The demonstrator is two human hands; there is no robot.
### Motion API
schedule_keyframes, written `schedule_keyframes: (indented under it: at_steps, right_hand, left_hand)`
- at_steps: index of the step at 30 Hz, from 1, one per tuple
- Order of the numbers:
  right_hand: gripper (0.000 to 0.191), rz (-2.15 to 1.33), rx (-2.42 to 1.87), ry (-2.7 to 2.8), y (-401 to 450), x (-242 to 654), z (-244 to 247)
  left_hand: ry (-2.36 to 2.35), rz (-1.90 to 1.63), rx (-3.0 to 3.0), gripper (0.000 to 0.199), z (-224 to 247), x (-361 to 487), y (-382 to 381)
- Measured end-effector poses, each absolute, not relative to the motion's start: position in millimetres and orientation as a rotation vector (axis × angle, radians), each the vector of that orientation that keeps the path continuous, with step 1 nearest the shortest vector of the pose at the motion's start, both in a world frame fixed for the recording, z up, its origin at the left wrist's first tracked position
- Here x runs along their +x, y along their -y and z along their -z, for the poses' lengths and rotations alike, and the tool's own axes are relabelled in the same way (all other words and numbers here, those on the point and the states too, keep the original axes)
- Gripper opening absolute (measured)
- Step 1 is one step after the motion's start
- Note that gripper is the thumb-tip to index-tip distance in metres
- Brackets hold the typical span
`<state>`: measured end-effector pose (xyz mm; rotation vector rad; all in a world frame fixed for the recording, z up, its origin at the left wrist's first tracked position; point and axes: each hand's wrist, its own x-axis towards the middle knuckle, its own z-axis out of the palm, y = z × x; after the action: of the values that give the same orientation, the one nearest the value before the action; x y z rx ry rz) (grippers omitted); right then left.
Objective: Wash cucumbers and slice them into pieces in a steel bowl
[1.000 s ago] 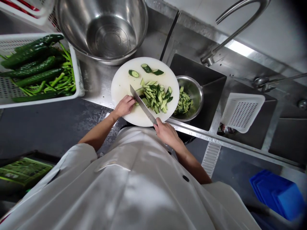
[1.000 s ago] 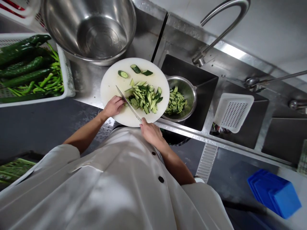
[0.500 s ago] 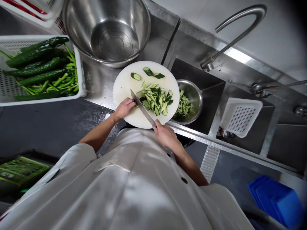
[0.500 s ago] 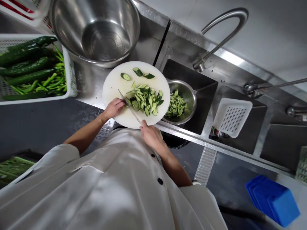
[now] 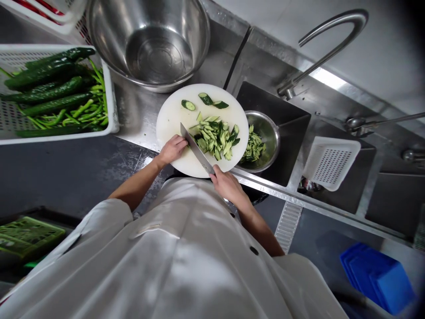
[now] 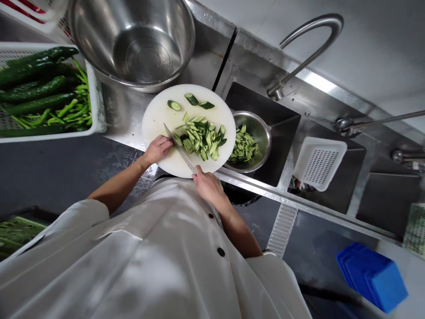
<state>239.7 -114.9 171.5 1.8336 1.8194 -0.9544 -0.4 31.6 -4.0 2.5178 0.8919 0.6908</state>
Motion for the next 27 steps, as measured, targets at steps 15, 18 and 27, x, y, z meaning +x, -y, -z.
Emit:
schedule_keyframes:
  at_steps: [15, 18, 27]
  right_hand:
    - [0.040, 0.997, 2.002, -1.938, 154, 279, -169]
    - [0.032, 1.078, 1.891, -1.990, 154, 272, -157]
    - [0.042, 1.039, 2.141, -1.762, 125, 249, -129]
  left_hand:
    - [-1.300, -0.723, 2.308, 0.024, -13, -4, -102]
    - [-1.229, -0.537, 2.425, 0.044, -20, 18, -160]
    - [-1.236, -0.407, 2.619, 0.032, -17, 6, -159]
